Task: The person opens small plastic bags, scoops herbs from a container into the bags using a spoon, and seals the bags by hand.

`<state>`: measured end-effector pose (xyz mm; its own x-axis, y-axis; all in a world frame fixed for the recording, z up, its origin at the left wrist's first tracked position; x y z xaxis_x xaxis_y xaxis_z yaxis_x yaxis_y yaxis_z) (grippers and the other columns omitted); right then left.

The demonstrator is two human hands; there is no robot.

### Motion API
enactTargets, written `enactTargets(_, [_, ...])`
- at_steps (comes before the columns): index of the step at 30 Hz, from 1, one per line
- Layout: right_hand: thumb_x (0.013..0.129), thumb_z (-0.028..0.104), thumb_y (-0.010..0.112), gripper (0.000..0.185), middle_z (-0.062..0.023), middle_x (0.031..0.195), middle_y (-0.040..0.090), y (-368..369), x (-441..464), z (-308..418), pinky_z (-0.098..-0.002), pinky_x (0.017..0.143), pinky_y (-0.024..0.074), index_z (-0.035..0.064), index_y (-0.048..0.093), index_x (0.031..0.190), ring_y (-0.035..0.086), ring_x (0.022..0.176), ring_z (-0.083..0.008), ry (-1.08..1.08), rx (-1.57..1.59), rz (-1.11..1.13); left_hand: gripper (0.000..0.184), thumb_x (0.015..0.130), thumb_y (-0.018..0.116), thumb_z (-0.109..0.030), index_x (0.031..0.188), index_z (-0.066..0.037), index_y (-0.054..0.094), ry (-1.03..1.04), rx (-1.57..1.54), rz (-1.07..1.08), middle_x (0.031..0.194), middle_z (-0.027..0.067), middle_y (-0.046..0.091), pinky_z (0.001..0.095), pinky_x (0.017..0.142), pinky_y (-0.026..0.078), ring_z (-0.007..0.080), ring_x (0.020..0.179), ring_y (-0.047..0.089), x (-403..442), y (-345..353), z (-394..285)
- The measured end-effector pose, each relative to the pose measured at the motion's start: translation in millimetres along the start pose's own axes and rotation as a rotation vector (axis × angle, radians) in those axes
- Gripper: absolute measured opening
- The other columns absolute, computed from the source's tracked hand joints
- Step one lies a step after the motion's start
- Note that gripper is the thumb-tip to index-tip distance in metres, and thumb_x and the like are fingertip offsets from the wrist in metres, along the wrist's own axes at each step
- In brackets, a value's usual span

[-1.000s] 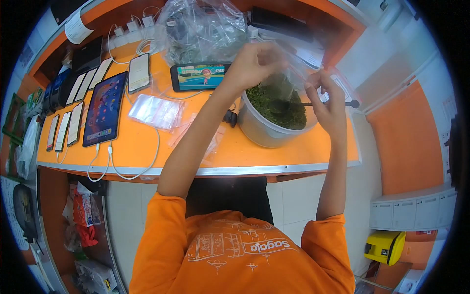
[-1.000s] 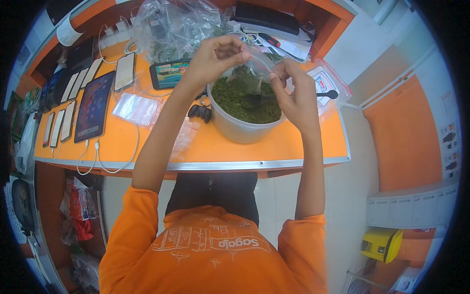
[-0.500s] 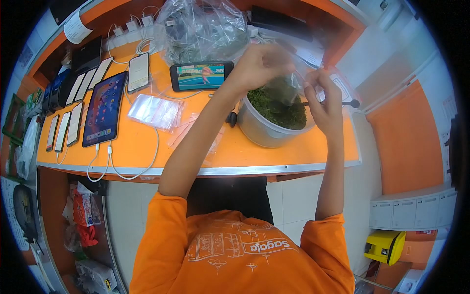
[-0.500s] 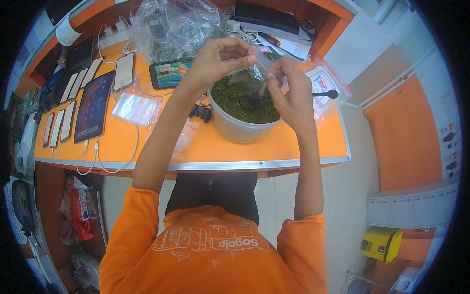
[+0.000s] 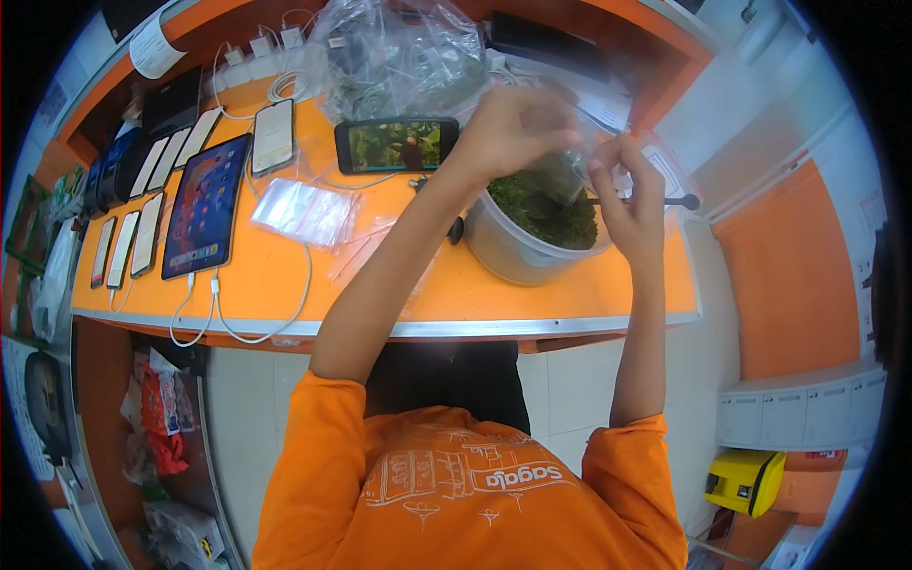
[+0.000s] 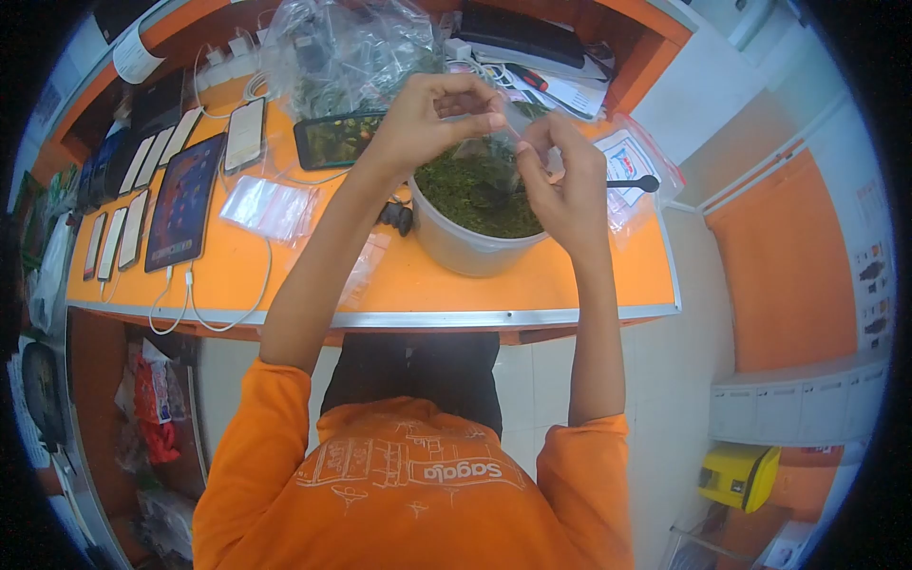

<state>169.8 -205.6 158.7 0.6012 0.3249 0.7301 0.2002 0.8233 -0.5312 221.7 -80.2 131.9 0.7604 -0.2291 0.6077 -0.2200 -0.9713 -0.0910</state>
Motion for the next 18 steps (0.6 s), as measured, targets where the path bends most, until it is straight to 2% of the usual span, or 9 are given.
enactTargets(3, [0.078, 0.004, 0.055, 0.008, -0.0085, 0.065, 0.052, -0.2, 0.7, 1.1, -0.0262, 0.059, 0.0393, -0.0015, 0.050, 0.076, 0.049, 0.061, -0.0154, 0.030, 0.013, -0.049, 0.015, 0.072, 0.070, -0.012, 0.083, -0.003, 0.065, 0.040, 0.111, 0.058, 0.080, 0.0010, 0.062, 0.0255, 0.072, 0.045, 0.0092, 0.075, 0.056, 2.5, 6.8, -3.9])
enactTargets(6, [0.079, 0.005, 0.056, 0.009, -0.0074, 0.065, 0.052, -0.2, 0.2, -0.6, -0.0262, 0.059, 0.0392, -0.0013, 0.051, 0.076, 0.049, 0.062, -0.0138, 0.047, -0.030, -0.023, 0.014, 0.073, 0.069, -0.013, 0.082, -0.003, 0.066, -0.004, 0.148, 0.048, 0.077, 0.0009, 0.062, 0.0253, 0.071, 0.045, 0.0085, 0.073, 0.056, 0.5, 9.1, -1.0])
enactTargets(12, [0.079, 0.008, 0.058, 0.011, -0.0053, 0.065, 0.053, 1.6, 0.6, -4.5, -0.0263, 0.060, 0.0386, -0.0009, 0.052, 0.076, 0.048, 0.062, -0.0117, 0.073, 0.020, -0.037, 0.013, 0.072, 0.070, -0.012, 0.080, -0.002, 0.067, -0.067, 0.021, 0.038, 0.072, 0.0014, 0.063, 0.0257, 0.067, 0.045, 0.0087, 0.069, 0.057, -5.6, 10.5, -5.5])
enactTargets(15, [0.079, 0.008, 0.058, 0.010, -0.0047, 0.064, 0.053, 2.3, -0.5, -6.5, -0.0261, 0.061, 0.0373, -0.0003, 0.053, 0.077, 0.047, 0.062, -0.0114, 0.129, 0.036, -0.042, 0.013, 0.072, 0.069, -0.013, 0.079, -0.002, 0.067, 0.046, 0.156, 0.011, 0.071, 0.0034, 0.064, 0.0256, 0.065, 0.046, 0.0099, 0.067, 0.058, -3.7, 8.6, -7.3])
enactTargets(18, [0.080, 0.010, 0.058, 0.011, -0.0047, 0.064, 0.053, 3.8, -1.6, -6.4, -0.0259, 0.061, 0.0359, 0.0003, 0.053, 0.077, 0.046, 0.062, -0.0114, 0.084, 0.019, -0.032, 0.013, 0.071, 0.069, -0.014, 0.079, -0.003, 0.067, 0.094, 0.277, -0.040, 0.071, 0.0057, 0.065, 0.0256, 0.065, 0.046, 0.0113, 0.067, 0.060, -7.8, 7.1, -17.6])
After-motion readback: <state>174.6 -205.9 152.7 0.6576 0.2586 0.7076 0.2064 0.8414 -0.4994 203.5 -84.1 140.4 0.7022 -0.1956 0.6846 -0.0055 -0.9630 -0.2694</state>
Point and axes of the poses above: each hand's wrist, its own x-axis towards the middle knuckle, its own y-axis out of the palm, z = x × y, the point moved 9 cm from there along x, towards the middle knuckle
